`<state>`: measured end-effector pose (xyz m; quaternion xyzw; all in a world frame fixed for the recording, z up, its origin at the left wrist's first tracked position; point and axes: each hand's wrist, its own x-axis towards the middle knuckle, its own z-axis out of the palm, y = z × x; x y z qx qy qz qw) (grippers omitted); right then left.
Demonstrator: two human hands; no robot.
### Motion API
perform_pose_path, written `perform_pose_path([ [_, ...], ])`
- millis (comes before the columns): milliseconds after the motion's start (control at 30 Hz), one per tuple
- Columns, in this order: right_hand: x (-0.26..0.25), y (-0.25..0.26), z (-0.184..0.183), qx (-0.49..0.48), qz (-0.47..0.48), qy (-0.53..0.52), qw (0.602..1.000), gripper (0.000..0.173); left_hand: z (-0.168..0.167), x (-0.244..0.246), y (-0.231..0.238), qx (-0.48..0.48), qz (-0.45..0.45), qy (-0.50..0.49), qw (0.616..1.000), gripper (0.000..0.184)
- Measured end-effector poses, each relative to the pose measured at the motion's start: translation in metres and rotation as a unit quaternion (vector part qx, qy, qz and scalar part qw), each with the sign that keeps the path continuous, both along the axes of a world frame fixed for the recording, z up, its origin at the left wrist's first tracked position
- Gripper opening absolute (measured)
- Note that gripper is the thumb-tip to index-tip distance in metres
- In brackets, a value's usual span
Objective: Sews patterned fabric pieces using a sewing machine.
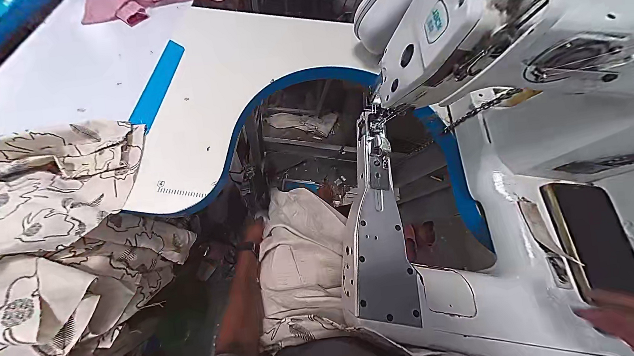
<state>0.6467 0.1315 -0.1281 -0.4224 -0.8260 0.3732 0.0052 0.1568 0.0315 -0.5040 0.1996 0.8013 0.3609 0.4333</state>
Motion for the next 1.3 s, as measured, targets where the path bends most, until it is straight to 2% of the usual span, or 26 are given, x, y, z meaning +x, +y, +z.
perform_pose_path([
  [100,-0.144,0.113,-0.089,0.077,0.053,-0.009,0.996,0.036,0.130,-0.023,0.059,0.248,0.008,-0.044,0.968,0.033],
  [167,-0.216,0.139,-0.146,0.051,0.048,-0.012,0.997,0.035,0.207,-0.016,0.068,0.393,0.001,-0.026,0.919,0.030],
  [200,-0.235,0.129,-0.157,0.000,0.028,-0.037,0.999,0.039,0.226,-0.013,0.063,0.429,0.003,-0.017,0.903,0.032],
  [267,-0.266,0.104,-0.144,-0.103,-0.095,-0.094,0.986,0.044,0.230,-0.012,0.048,0.413,-0.030,-0.049,0.909,0.051],
  [333,-0.284,0.097,-0.129,-0.148,-0.193,-0.051,0.969,0.042,0.214,0.001,0.036,0.358,-0.002,-0.097,0.928,0.044],
  [367,-0.280,0.108,-0.130,-0.159,-0.172,-0.011,0.972,0.040,0.205,0.010,0.035,0.322,0.033,-0.094,0.942,0.040],
  [433,-0.271,0.143,-0.148,-0.104,-0.107,0.044,0.988,0.031,0.192,0.019,0.034,0.173,0.101,0.045,0.979,0.039],
  [467,-0.261,0.162,-0.149,-0.034,-0.065,-0.009,0.997,0.029,0.188,0.023,0.033,0.087,0.106,0.115,0.984,0.043],
  [500,-0.248,0.171,-0.143,0.017,-0.003,-0.132,0.991,0.034,0.185,0.028,0.029,0.008,0.077,0.152,0.985,0.049],
  [533,-0.233,0.165,-0.137,0.037,0.060,-0.263,0.962,0.041,0.183,0.036,0.023,-0.059,0.026,0.162,0.985,0.053],
  [567,-0.217,0.148,-0.131,0.024,0.097,-0.361,0.927,0.043,0.180,0.046,0.016,-0.108,-0.028,0.155,0.982,0.054],
  [633,-0.189,0.112,-0.130,-0.022,0.122,-0.457,0.881,0.038,0.168,0.054,0.007,-0.184,-0.134,0.113,0.967,0.053],
  [667,-0.182,0.105,-0.124,-0.028,0.118,-0.455,0.882,0.036,0.165,0.051,0.009,-0.184,-0.162,0.088,0.965,0.050],
  [700,-0.181,0.100,-0.112,-0.025,0.095,-0.402,0.910,0.034,0.168,0.047,0.012,-0.141,-0.164,0.066,0.974,0.042],
  [767,-0.195,0.087,-0.086,0.032,0.026,-0.132,0.990,0.030,0.197,0.046,0.032,0.066,-0.118,0.033,0.990,0.018],
  [800,-0.205,0.074,-0.082,0.076,0.024,0.019,0.997,0.039,0.224,0.053,0.046,0.187,-0.095,-0.023,0.978,0.016],
  [867,-0.214,0.042,-0.088,0.189,0.083,0.189,0.960,0.049,0.278,0.079,0.054,0.311,-0.162,-0.216,0.911,0.035],
  [933,-0.203,0.027,-0.106,0.311,0.139,0.220,0.914,0.031,0.294,0.098,0.048,0.283,-0.250,-0.333,0.864,0.044],
  [967,-0.198,0.029,-0.112,0.349,0.161,0.219,0.897,0.020,0.289,0.099,0.050,0.275,-0.253,-0.322,0.870,0.045],
  [1000,-0.197,0.031,-0.114,0.372,0.179,0.217,0.885,0.015,0.281,0.097,0.056,0.289,-0.225,-0.247,0.897,0.042],
  [1067,-0.205,0.028,-0.115,0.382,0.187,0.224,0.877,0.014,0.263,0.093,0.085,0.320,-0.155,0.037,0.934,0.027],
  [1100,-0.208,0.026,-0.115,0.376,0.166,0.220,0.885,0.016,0.257,0.097,0.103,0.331,-0.132,0.149,0.922,0.021],
  [1167,-0.201,0.035,-0.104,0.311,0.051,0.143,0.938,0.048,0.254,0.114,0.128,0.321,-0.122,0.275,0.898,0.026],
  [1200,-0.191,0.053,-0.094,0.240,-0.025,0.067,0.968,0.060,0.255,0.126,0.128,0.282,-0.129,0.289,0.906,0.038],
  [1233,-0.181,0.077,-0.087,0.153,-0.089,0.000,0.984,0.056,0.257,0.132,0.122,0.227,-0.155,0.266,0.924,0.055],
  [1300,-0.167,0.116,-0.092,0.051,-0.128,-0.024,0.990,0.028,0.259,0.128,0.110,0.161,-0.216,0.212,0.939,0.067],
])
